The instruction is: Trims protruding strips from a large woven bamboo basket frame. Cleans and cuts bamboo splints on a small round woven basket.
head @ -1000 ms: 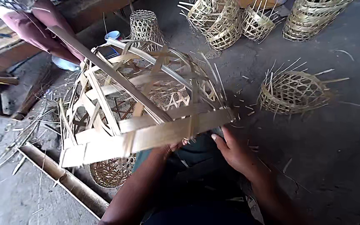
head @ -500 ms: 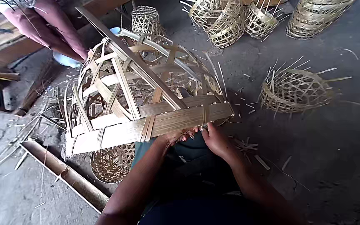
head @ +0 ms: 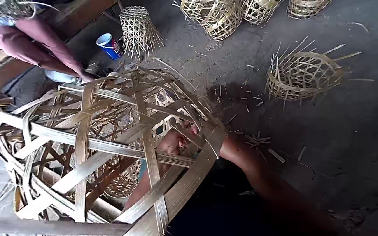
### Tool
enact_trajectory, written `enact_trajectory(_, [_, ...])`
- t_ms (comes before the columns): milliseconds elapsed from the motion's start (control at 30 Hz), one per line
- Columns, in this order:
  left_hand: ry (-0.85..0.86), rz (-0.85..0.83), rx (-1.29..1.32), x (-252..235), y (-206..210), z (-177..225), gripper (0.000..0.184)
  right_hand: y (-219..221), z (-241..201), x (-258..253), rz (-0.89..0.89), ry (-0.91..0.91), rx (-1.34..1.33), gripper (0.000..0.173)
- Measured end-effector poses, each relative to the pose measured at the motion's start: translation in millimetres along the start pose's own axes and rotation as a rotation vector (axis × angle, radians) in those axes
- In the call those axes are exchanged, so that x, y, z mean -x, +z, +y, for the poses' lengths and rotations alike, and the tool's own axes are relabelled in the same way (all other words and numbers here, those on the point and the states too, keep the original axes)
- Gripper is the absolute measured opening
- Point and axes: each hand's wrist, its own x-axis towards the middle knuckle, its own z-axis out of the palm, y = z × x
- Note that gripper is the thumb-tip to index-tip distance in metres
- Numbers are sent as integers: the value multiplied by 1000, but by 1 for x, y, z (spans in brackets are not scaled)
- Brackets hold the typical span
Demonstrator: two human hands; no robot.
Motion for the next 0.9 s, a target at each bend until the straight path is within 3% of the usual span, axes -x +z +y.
enact_trajectory(200, [26,43,44,6,1,-9,31,0,-1,1,-53,23,-48,38])
enact_trajectory(267, [123,22,118,13,-11,-5,25,12,15,-9,-48,39,-40,39])
enact_trajectory(333, [298,-37,161,24,-15,35,20,18,31,-16,-96,101,-65,42])
enact_trajectory(367, [347,-114,108,27,-18,56,19,22,36,-16,-108,120,-96,42])
enact_trajectory(433, [368,-111,-30,27,-24,73,23,28,45,-17,-116,141,-208,41])
enact_trajectory(567, [325,46,-282,12,-23,50,30,22,53,-20,-41,162,-330,39])
enact_trajectory(633, [300,214,-560,3,-17,39,26,17,54,-16,-3,146,-304,38])
enact_trajectory(733, [212,385,-1331,-21,-16,35,30,13,65,-20,10,144,-259,39])
enact_trajectory(833, [-83,312,-1701,-48,-9,41,40,17,75,-28,-77,135,-197,40])
enact_trajectory(900, [-162,285,-1810,-61,-4,48,37,21,78,-30,-108,172,-247,42])
